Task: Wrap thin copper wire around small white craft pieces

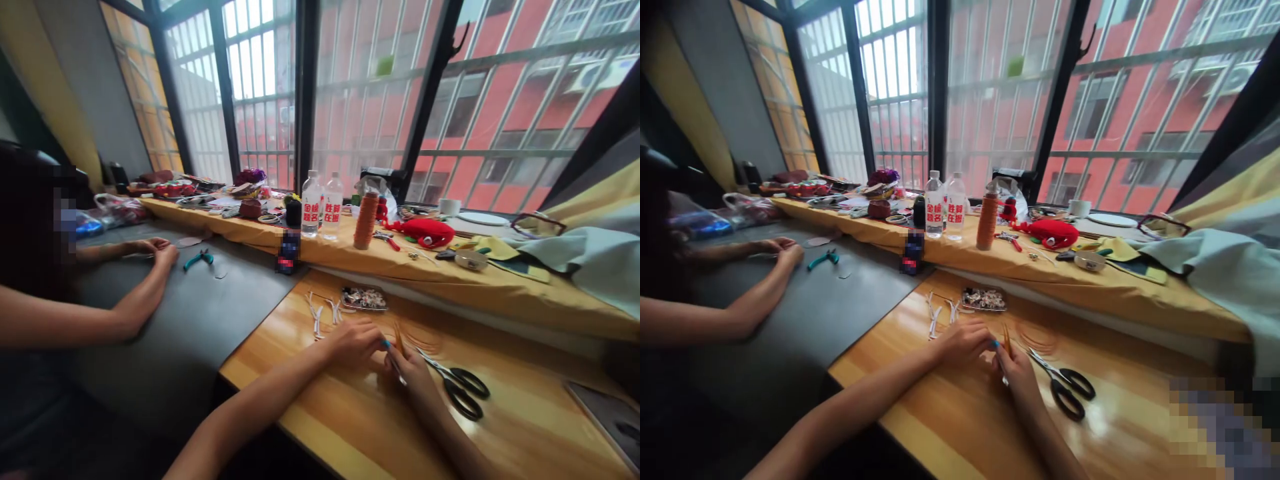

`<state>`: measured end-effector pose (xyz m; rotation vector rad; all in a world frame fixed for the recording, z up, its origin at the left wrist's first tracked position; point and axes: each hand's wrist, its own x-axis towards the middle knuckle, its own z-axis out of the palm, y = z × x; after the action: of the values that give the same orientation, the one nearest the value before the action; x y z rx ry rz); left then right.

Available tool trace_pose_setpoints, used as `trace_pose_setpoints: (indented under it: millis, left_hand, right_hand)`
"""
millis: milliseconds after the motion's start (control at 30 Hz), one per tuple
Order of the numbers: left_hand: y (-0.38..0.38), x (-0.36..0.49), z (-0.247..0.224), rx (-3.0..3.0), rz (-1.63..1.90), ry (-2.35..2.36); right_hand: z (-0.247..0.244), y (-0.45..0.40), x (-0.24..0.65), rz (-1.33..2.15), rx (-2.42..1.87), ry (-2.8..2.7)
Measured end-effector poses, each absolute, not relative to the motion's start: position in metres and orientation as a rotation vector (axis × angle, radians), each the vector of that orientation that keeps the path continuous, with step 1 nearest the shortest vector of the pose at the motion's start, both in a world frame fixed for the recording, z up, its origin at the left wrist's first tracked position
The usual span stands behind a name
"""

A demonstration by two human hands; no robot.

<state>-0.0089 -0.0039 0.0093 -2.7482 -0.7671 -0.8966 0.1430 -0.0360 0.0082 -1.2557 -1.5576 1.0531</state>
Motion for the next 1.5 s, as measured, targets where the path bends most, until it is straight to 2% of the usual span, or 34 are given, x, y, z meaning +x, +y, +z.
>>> trace_pose_setpoints:
  millis: [333,567,867,1200,1500]
  left_hand:
    - [-0.005,-0.007,0.007,-2.670,-0.913,-0.869]
    - [-0.008,-0.008,0.008,-2.769,-0.892,-0.700]
    - [0.004,-0.005,0.006,-3.098,-1.243,-1.087]
    - [0.006,-0.009,0.005,-3.203,-1.104,-1.337]
    - [0.015,-0.017,-0.005,-3.594,-1.267,-1.583]
  right_hand:
    - [0.010,-0.042,0.140,1.101,-1.246,-1.480]
    - [0.001,-0.037,0.144,1.104,-1.225,-1.473]
    - [0.002,-0.040,0.142,1.060,-1.251,-1.503]
    - [0.003,-0.044,0.137,0.998,-1.259,-1.576]
    - [0.002,-0.044,0.135,1.002,-1.253,-1.593]
